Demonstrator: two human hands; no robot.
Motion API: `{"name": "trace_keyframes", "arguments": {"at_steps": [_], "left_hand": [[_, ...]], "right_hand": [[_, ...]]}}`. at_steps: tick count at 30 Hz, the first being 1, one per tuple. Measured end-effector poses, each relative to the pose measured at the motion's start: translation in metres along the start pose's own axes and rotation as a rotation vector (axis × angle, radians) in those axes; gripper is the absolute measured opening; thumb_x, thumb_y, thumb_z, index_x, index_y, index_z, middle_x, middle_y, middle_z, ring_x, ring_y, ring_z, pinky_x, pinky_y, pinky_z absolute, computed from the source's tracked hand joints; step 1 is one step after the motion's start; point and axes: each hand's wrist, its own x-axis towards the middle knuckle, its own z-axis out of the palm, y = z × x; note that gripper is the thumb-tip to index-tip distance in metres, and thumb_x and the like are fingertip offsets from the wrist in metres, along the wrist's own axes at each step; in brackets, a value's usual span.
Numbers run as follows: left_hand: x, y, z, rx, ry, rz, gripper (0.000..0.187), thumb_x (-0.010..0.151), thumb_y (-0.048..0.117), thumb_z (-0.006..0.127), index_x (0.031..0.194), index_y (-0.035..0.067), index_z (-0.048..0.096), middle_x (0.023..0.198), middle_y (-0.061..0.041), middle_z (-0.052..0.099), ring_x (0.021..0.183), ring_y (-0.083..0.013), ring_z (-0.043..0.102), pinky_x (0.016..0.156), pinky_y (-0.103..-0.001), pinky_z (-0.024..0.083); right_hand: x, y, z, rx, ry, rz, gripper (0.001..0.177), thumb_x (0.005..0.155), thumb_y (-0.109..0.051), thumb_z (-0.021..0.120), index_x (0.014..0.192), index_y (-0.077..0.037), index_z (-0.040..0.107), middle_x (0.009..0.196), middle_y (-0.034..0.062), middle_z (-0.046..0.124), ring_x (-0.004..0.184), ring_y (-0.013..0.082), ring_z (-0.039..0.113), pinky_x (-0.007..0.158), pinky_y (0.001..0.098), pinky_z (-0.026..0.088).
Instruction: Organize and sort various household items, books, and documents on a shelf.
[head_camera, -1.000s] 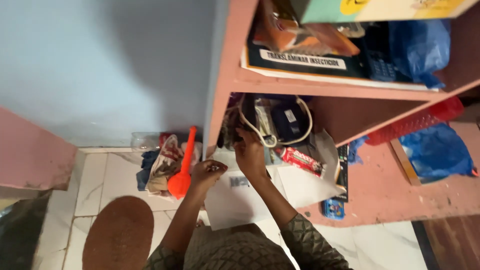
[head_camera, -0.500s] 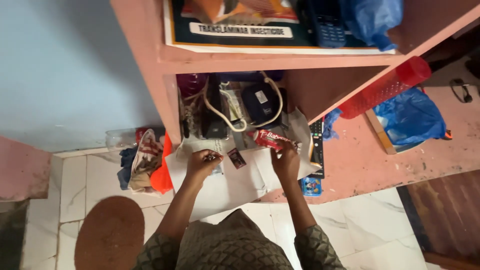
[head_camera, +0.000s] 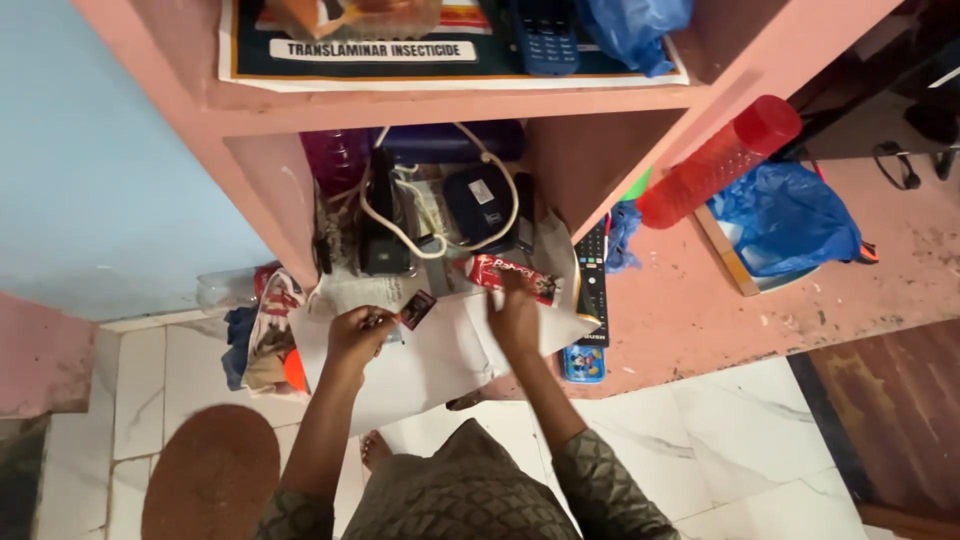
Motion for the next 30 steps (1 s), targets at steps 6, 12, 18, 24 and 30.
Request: {"name": "trace_keyframes", "arguments": {"at_steps": [6, 12, 18, 24, 30], "left_hand": [[-0.009, -0.004, 0.007, 0.004, -0.006, 0.013, 0.013, 0.084, 0.010, 0.079, 0.090, -0.001, 0.074, 0.062, -0.001, 0.058, 0.048, -0.0063, 0.046, 0.043, -0.023, 0.033], [-0.013, 0.001, 0.036, 0.050, -0.023, -0.034, 0.013, 0.083, 0.011, 0.079, 0.090, 0.001, 0.074, 0.063, -0.001, 0.059, 0.048, -0.0067, 0.047, 0.043, -0.024, 0.034], [-0.009, -0.007, 0.076, 0.120, -0.120, -0.034, 0.015, 0.081, 0.015, 0.082, 0.086, 0.003, 0.075, 0.062, -0.002, 0.061, 0.049, -0.0074, 0.049, 0.043, -0.024, 0.036], [-0.015, -0.008, 0.101, 0.186, -0.213, -0.026, 0.016, 0.081, 0.018, 0.083, 0.084, 0.004, 0.076, 0.063, -0.002, 0.063, 0.050, -0.0065, 0.051, 0.044, -0.022, 0.037], [-0.021, -0.017, 0.121, 0.159, -0.271, -0.053, 0.017, 0.081, 0.017, 0.083, 0.084, 0.003, 0.075, 0.063, 0.000, 0.060, 0.051, -0.0056, 0.046, 0.044, -0.023, 0.032]], "right_hand": [[0.002, 0.032, -0.062, 0.071, 0.045, -0.031, 0.039, 0.085, -0.009, 0.069, 0.124, -0.003, 0.064, 0.108, 0.0205, 0.072, 0.097, 0.0357, 0.072, 0.079, 0.0429, 0.060], [-0.023, 0.060, -0.114, -0.067, 0.386, 0.266, 0.018, 0.096, -0.016, 0.068, 0.111, -0.007, 0.071, 0.104, 0.0168, 0.075, 0.087, 0.0310, 0.074, 0.072, 0.0426, 0.058], [-0.041, 0.158, -0.104, -0.368, 0.164, 0.598, 0.051, 0.081, -0.050, 0.080, 0.103, -0.004, 0.074, 0.084, 0.0191, 0.075, 0.079, 0.0349, 0.075, 0.068, 0.0447, 0.058], [-0.046, 0.156, -0.108, -0.203, 0.154, 0.675, 0.039, 0.085, -0.046, 0.078, 0.091, -0.008, 0.079, 0.079, 0.0135, 0.076, 0.079, 0.0345, 0.075, 0.071, 0.0446, 0.058], [-0.060, 0.180, -0.111, -0.135, 0.233, 0.601, 0.030, 0.082, -0.035, 0.082, 0.084, -0.005, 0.078, 0.077, 0.0122, 0.076, 0.071, 0.0291, 0.074, 0.065, 0.0410, 0.057]]}}
